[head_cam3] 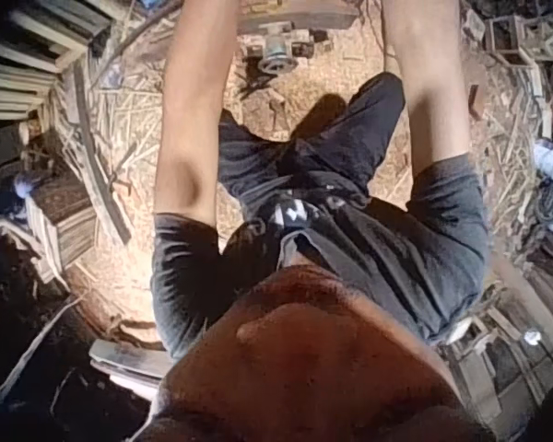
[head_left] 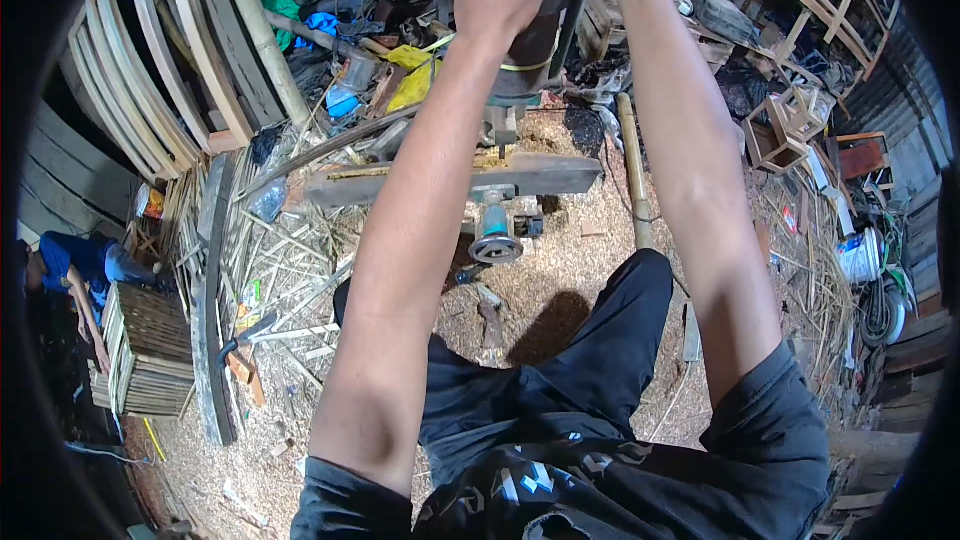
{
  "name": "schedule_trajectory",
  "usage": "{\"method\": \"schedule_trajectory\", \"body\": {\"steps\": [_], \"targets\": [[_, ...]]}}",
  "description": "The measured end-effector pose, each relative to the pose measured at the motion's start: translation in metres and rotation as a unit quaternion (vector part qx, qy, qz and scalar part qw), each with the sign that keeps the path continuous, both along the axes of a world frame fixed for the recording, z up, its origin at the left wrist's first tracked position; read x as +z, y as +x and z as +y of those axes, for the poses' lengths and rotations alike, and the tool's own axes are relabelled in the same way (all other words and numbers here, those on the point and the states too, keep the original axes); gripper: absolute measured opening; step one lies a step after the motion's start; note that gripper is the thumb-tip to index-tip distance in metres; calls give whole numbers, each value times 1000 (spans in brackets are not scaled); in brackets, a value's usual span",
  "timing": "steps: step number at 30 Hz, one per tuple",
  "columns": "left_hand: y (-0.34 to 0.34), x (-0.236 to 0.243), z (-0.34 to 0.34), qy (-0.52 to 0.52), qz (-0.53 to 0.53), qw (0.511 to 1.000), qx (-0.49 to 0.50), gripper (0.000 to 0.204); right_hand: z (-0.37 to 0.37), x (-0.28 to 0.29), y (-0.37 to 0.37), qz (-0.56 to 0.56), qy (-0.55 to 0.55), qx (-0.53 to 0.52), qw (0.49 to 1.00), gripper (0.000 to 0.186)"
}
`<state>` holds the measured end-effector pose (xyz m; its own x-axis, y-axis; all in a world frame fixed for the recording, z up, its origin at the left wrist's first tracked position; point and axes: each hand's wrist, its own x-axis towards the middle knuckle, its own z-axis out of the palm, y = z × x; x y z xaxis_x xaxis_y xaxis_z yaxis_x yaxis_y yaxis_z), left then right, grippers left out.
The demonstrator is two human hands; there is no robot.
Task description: Operating a vertical woodworking power tool to process a wooden piece.
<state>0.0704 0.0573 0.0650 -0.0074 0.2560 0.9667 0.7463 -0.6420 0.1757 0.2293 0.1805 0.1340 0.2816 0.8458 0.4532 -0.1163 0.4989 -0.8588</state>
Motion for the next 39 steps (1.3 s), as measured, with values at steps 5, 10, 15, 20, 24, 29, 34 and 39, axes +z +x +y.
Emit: {"method": "schedule_trajectory", "body": {"steps": [5, 10, 15, 20, 24, 29, 34, 39], "targets": [[-1, -38, -15, 1, 34, 999, 42, 35, -31, -17, 5, 52, 38, 45, 997, 45], [-7, -62, -35, -106, 53, 993, -13, 57, -54, -29, 8, 7, 14, 21, 1000, 47], [-16, -64, -52, -226, 90, 970, -20, 69, -77, -44, 7, 25, 67, 59, 996, 45], [-17, -69, -56, -227, 91, 969, -32, 71, -109, -67, 10, 33, 67, 94, 993, 45], [-17, -77, -60, -221, 92, 970, -43, 73, -139, -84, 8, 62, 112, 125, 984, 38], [-17, -87, -71, -284, 100, 953, -37, 75, -165, -98, 6, 79, 89, 117, 986, 40], [-19, -89, -77, -301, 113, 946, -32, 77, -186, -119, 8, 89, 111, 139, 980, 37], [-22, -90, -76, -314, 128, 940, -22, 78, -201, -136, 9, 90, 154, 178, 968, 35]]}}
